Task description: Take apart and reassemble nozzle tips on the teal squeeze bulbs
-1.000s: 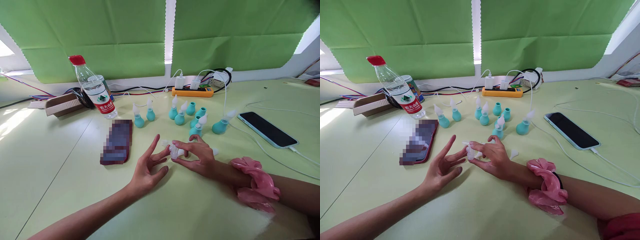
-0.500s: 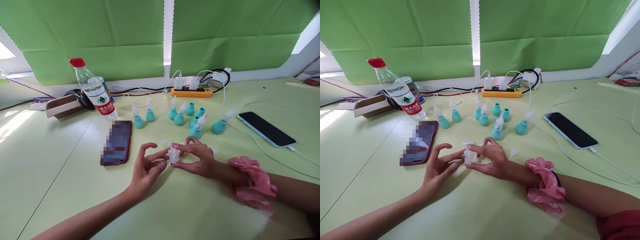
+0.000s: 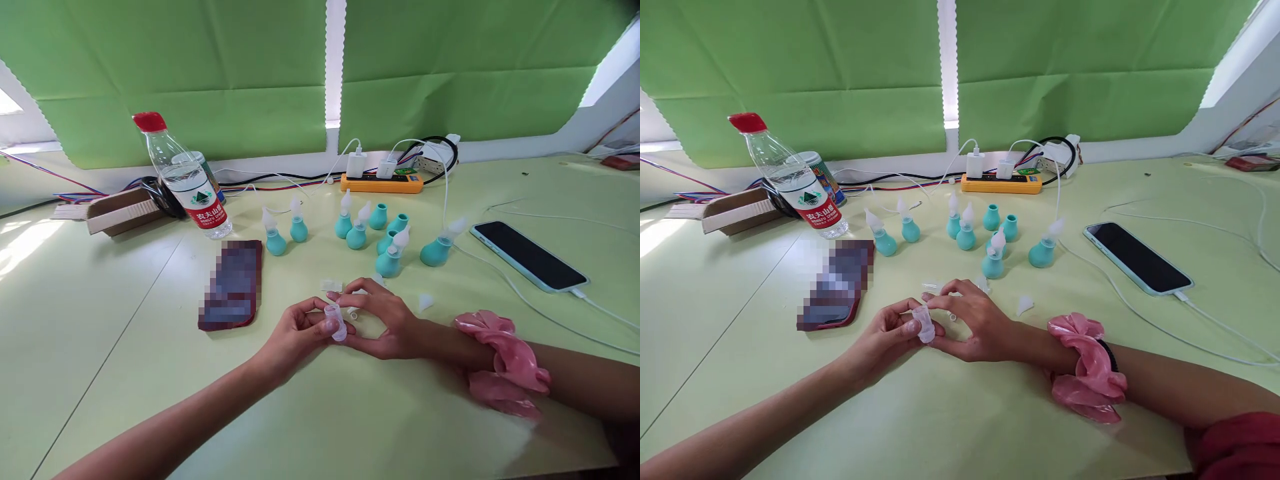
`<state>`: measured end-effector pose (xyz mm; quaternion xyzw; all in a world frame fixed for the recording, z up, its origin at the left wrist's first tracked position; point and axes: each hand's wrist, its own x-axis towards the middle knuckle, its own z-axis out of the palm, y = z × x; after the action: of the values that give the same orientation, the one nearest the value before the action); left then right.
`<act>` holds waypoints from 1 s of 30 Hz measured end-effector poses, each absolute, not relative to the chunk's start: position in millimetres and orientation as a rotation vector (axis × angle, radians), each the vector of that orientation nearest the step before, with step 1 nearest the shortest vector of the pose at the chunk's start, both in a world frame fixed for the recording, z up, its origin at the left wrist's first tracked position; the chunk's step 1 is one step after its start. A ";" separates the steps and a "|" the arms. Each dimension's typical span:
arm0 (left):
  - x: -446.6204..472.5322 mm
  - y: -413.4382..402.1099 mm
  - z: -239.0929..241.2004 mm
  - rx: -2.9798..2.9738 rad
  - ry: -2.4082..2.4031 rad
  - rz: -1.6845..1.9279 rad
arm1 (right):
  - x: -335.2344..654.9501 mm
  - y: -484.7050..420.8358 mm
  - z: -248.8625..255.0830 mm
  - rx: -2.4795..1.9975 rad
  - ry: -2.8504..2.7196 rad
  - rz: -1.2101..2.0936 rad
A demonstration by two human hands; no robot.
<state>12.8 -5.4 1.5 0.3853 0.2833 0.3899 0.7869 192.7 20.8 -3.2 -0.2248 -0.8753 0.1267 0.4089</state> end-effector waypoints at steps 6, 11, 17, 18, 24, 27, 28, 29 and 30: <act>18.1 -14.9 6.9 1.130 0.863 0.877 | 194.0 22.7 -4.5 -0.485 -2.329 0.258; 19.8 -19.7 5.3 1.288 1.012 0.917 | 202.3 34.0 18.7 -0.379 -2.463 0.432; 18.0 -15.6 2.4 1.308 1.197 1.035 | 211.0 43.7 37.9 -0.644 -2.451 0.974; 17.8 -14.7 3.1 1.308 1.208 1.027 | 211.0 45.4 34.5 -0.672 -2.426 0.906; 19.6 -14.3 6.6 1.433 1.210 0.996 | 209.9 63.0 0.8 -0.573 -2.589 0.327; 20.7 -15.8 6.3 1.385 1.247 0.999 | 210.4 70.6 -9.3 -0.582 -2.623 0.109; 21.0 -16.1 6.0 1.355 1.264 1.001 | 210.5 71.8 -10.9 -0.583 -2.635 0.035; 21.2 -16.3 5.6 1.327 1.279 1.004 | 210.6 72.2 -11.7 -0.582 -2.646 -0.032; 21.3 -16.3 5.2 1.304 1.290 1.005 | 210.7 72.0 -11.8 -0.578 -2.654 -0.081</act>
<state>21.3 -16.3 5.2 0.5394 0.5336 0.4160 0.5012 210.7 72.0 -11.8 -0.2080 -0.9547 -0.0291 0.2107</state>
